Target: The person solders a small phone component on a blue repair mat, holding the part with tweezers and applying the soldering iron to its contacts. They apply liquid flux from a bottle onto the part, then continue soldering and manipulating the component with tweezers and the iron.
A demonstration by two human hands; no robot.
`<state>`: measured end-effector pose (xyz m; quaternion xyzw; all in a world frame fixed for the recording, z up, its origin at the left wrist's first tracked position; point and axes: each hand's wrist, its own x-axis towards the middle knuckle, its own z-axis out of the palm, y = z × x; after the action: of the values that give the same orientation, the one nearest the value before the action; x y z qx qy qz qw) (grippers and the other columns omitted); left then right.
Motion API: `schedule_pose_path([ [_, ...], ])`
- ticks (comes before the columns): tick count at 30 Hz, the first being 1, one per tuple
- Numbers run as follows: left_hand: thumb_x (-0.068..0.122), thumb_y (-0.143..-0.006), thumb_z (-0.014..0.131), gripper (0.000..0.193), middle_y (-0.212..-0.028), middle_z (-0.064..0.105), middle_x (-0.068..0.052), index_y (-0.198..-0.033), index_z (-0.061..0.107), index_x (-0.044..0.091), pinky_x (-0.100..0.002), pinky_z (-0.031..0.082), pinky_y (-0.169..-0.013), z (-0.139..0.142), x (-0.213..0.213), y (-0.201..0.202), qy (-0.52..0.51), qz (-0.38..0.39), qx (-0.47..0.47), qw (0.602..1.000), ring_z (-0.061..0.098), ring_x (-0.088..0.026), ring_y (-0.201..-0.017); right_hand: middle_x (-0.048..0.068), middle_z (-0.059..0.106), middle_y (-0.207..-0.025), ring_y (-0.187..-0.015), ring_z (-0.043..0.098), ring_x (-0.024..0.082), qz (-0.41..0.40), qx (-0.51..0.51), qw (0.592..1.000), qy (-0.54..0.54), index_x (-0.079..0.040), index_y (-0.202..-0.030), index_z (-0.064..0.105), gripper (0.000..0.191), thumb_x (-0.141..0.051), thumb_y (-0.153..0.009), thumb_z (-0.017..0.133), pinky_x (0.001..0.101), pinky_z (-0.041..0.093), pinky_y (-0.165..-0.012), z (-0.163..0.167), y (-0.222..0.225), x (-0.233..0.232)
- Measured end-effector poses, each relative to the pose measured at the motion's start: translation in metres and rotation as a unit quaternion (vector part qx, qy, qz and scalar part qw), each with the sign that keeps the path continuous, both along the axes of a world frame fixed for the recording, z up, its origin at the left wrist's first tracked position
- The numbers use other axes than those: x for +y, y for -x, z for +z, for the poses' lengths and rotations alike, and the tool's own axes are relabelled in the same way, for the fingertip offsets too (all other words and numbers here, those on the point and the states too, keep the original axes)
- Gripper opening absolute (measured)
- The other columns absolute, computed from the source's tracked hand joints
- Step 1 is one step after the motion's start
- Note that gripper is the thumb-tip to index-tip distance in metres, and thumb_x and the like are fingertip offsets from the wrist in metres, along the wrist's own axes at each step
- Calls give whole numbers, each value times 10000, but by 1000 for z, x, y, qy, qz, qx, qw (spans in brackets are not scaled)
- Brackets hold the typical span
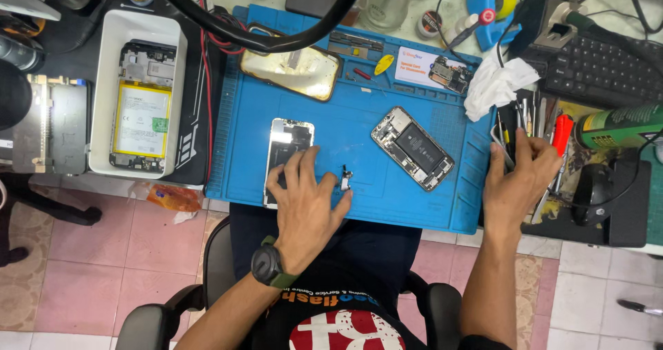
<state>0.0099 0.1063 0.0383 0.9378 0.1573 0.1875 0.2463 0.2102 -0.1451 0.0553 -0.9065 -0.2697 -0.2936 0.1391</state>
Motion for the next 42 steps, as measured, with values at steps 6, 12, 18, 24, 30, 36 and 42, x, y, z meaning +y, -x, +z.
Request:
schedule_pose_path([
  [6,215,-875,764,144,-1419,536,-210,-894,741,74,-581,215,-1114,-1,-6,-8,58,-6,-39,998,421,-341,-1403,105,719,-1033,-966,646,159,109,249,938,-214,-11,-1203,726,223,-32,-981,726,271,519,-768,-2,56,44],
  [12,190,-845,810,149,-1365,595,-150,-953,746,110,-531,239,-1122,28,-6,-3,89,-15,-119,989,504,-330,-1359,81,684,-1156,-1003,640,123,235,537,728,-356,17,-1237,679,324,-9,-916,717,252,541,-827,-22,88,74],
  [18,207,-846,824,162,-1343,614,-116,-959,739,129,-506,256,-1115,56,-10,1,92,-34,-142,985,525,-315,-1341,90,670,-1094,-996,649,148,266,603,623,-421,50,-1051,704,110,20,-947,725,279,548,-890,-26,91,76],
  [24,282,-801,849,452,-1193,698,-92,-1150,710,29,-430,328,-1057,66,-19,3,251,-45,-119,959,567,-252,-1200,105,656,-1033,-944,631,144,251,544,646,-473,52,-972,684,35,56,-951,711,276,537,-844,-15,103,62],
  [30,106,-889,812,245,-1031,771,-79,-1112,749,24,-298,544,-902,64,-49,7,476,-93,-145,862,714,-173,-980,120,632,-1050,-943,628,150,260,491,684,-473,48,-971,658,43,53,-948,693,289,562,-848,17,122,46],
  [36,-34,-940,764,173,-1010,746,-142,-1110,731,-40,-271,575,-847,73,-63,17,620,-114,-185,754,707,-177,-927,157,620,-1136,-1042,637,186,288,458,687,-485,27,-1104,626,147,24,-972,691,316,567,-925,46,138,44],
  [42,-59,-910,780,200,-1014,754,-142,-1100,722,-39,-292,600,-815,92,-57,21,513,-141,-250,809,735,-202,-936,163,612,-1221,-1026,672,215,342,256,778,-461,-74,-1378,445,487,-34,-990,736,322,629,-856,62,143,48],
])
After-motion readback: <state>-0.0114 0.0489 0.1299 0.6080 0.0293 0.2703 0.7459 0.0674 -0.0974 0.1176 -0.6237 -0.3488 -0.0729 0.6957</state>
